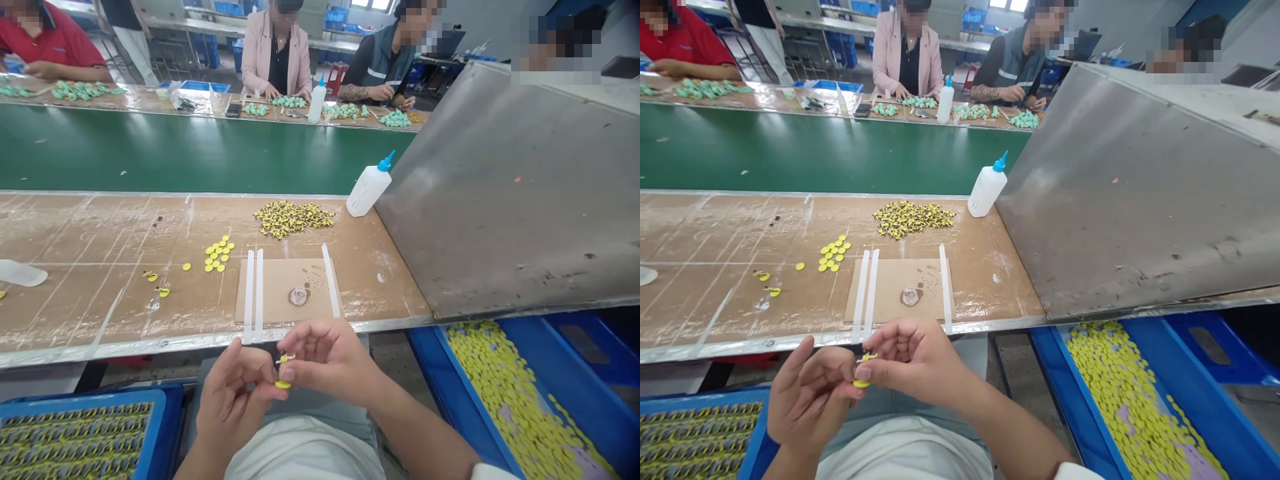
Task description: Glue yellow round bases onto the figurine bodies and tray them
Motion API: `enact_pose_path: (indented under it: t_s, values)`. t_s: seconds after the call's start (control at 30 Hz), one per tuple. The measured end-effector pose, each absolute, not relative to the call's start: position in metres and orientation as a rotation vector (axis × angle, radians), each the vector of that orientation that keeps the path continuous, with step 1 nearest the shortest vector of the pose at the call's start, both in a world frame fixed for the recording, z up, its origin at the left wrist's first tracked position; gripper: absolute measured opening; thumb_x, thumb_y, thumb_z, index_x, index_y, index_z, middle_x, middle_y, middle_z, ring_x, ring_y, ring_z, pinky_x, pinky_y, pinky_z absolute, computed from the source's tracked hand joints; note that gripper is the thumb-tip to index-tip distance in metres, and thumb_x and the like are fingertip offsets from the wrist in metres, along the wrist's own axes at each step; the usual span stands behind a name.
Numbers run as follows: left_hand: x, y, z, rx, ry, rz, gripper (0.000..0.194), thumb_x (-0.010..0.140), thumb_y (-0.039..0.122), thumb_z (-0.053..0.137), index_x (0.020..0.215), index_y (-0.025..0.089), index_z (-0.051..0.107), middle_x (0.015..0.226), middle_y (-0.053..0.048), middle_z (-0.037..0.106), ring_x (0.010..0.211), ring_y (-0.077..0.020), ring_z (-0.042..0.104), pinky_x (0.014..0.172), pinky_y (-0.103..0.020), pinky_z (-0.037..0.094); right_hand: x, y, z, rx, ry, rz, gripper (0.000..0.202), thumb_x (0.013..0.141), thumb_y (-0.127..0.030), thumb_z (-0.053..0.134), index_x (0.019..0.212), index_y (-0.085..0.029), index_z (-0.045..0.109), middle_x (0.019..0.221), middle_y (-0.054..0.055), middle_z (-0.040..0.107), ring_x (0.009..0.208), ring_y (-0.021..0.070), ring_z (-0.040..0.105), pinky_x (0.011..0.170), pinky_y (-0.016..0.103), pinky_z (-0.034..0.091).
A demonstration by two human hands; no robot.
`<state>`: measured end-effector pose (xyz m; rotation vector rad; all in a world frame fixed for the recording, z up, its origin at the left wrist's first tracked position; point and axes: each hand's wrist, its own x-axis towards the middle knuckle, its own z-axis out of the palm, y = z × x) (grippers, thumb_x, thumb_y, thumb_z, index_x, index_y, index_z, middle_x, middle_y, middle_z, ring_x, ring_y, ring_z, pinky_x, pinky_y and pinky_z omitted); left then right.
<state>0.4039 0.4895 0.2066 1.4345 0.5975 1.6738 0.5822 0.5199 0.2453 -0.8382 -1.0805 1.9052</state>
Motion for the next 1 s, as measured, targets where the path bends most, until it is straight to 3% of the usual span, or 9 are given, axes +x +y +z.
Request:
enact_pose_path:
  t_s: [0.07, 0.13, 0.3, 0.5, 0.7, 1.0]
  values:
    - [0.402, 0.491, 0.203, 1.466, 0.659, 1.73, 0.081, 0.083, -0.003, 0.069, 0.153, 0.029, 0.043, 0.087, -0.001, 0.069, 0.065, -0.0101, 0.069, 0.052, -0.015, 0.06, 0.585, 0.517, 0.244, -0.824, -1.266, 1.577, 0.041, 0.078, -0.028, 0.092, 0.108, -0.015, 0.069, 0.084, 0.005, 0.074, 0.07, 0.0133, 0.069, 0.066, 0.021, 0.056]
    - [0.401, 0.492, 0.2, 1.491, 0.705, 1.768, 0.082, 0.081, -0.003, 0.072, 0.152, 0.028, 0.044, 0.085, -0.001, 0.07, 0.067, -0.0108, 0.069, 0.053, -0.015, 0.06, 0.589, 0.516, 0.245, -0.763, -1.486, 1.277, 0.032, 0.084, -0.026, 0.088, 0.107, -0.017, 0.068, 0.088, 0.005, 0.074, 0.07, 0.0132, 0.069, 0.068, 0.021, 0.057]
    - [0.404, 0.495, 0.2, 1.562, 0.705, 1.817, 0.08, 0.081, 0.002, 0.076, 0.151, 0.025, 0.045, 0.082, 0.0, 0.071, 0.067, -0.01, 0.069, 0.059, -0.016, 0.061, 0.599, 0.522, 0.248, -0.525, -1.913, 0.917, 0.011, 0.097, -0.021, 0.076, 0.103, -0.018, 0.068, 0.094, 0.007, 0.074, 0.083, 0.0154, 0.072, 0.076, 0.022, 0.057]
    - [0.404, 0.494, 0.197, 1.628, 0.672, 1.731, 0.082, 0.084, 0.002, 0.074, 0.154, 0.027, 0.039, 0.087, -0.002, 0.072, 0.071, -0.0111, 0.07, 0.059, -0.017, 0.062, 0.605, 0.527, 0.254, -0.545, -2.03, 0.786, 0.005, 0.101, -0.013, 0.066, 0.103, -0.017, 0.066, 0.093, 0.006, 0.073, 0.081, 0.0137, 0.07, 0.074, 0.02, 0.054]
    - [0.401, 0.495, 0.195, 1.773, 0.736, 1.741, 0.082, 0.084, 0.006, 0.076, 0.154, 0.026, 0.039, 0.085, -0.001, 0.072, 0.072, -0.0104, 0.069, 0.068, -0.02, 0.062, 0.61, 0.526, 0.26, -0.555, -2.179, 0.63, 0.008, 0.105, -0.014, 0.058, 0.102, -0.016, 0.065, 0.099, 0.005, 0.073, 0.084, 0.0136, 0.069, 0.076, 0.022, 0.05]
    - [0.401, 0.496, 0.208, 1.888, 0.825, 1.627, 0.077, 0.093, 0.012, 0.067, 0.157, 0.035, 0.031, 0.081, 0.0, 0.07, 0.061, -0.0089, 0.061, 0.058, -0.018, 0.056, 0.608, 0.524, 0.268, -0.636, -2.277, 0.568, 0.011, 0.104, -0.009, 0.054, 0.101, -0.016, 0.06, 0.101, 0.003, 0.072, 0.087, 0.0146, 0.069, 0.077, 0.024, 0.05]
